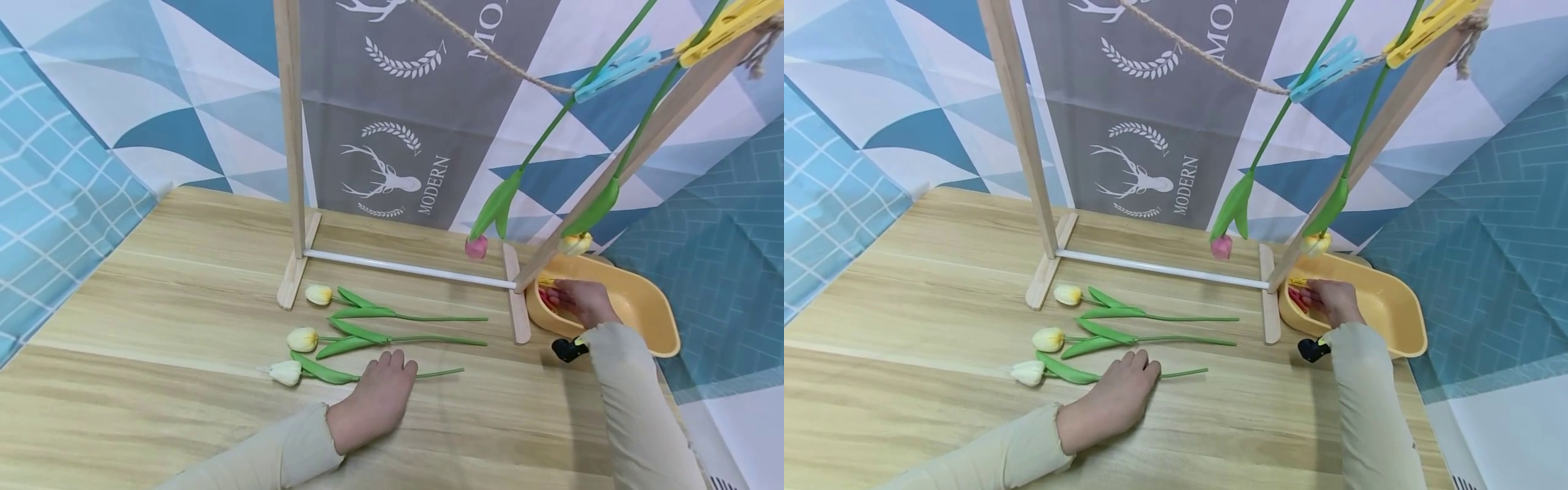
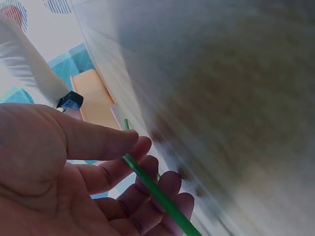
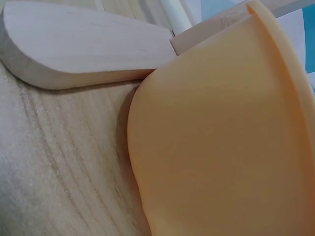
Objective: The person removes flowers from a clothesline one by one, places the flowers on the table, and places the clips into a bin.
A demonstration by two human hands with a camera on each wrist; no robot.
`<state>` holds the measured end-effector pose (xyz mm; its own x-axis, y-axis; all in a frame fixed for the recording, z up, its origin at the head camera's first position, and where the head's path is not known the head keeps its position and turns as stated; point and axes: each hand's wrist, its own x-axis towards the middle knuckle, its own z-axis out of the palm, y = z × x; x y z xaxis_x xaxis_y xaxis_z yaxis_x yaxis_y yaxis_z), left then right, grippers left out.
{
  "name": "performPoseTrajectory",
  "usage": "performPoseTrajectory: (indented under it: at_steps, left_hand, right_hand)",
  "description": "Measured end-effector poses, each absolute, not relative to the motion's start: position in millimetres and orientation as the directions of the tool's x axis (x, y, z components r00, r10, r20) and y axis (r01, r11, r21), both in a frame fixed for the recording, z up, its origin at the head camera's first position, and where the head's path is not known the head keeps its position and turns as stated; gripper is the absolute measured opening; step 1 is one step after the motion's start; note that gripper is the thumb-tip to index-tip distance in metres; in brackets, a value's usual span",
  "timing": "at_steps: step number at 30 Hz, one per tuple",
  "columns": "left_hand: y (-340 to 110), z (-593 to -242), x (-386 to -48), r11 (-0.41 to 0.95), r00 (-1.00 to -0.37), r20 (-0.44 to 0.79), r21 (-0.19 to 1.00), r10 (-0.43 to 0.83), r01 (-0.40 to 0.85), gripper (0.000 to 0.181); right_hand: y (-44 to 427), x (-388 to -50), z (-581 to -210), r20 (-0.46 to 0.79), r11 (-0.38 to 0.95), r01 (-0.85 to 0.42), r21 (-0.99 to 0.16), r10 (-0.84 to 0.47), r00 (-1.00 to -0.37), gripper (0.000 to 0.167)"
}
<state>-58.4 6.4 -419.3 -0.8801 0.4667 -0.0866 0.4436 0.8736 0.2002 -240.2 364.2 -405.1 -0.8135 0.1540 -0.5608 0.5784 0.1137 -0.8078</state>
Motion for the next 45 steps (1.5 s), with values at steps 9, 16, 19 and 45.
performPoseTrajectory:
  at_steps: [9, 16, 19, 45]
  left_hand:
    - [7.2, -418.5, -57.3, 0.883, -0.885, -0.101, 0.183, 0.454, 0.433, 0.015]
    - [6.7, -418.8, -56.3, 0.881, -0.886, -0.081, 0.178, 0.456, 0.438, 0.013]
    - [6.2, -417.6, -56.3, 0.879, -0.885, -0.076, 0.179, 0.46, 0.442, 0.012]
    - [-10.5, -408.4, -68.8, 0.877, -0.92, -0.038, 0.323, 0.389, 0.357, 0.009]
  right_hand:
    - [371.4, -241.1, -409.0, -0.576, 0.17, 0.602, -0.78, 0.181, -0.797, 0.01]
    - [373.8, -242.7, -407.6, -0.594, 0.284, 0.628, -0.725, 0.206, -0.778, 0.023]
    - [374.9, -243.7, -406.2, -0.608, 0.286, 0.64, -0.714, 0.202, -0.768, 0.025]
    - [375.2, -236.0, -398.8, -0.603, 0.284, 0.62, -0.731, 0.154, -0.783, 0.024]
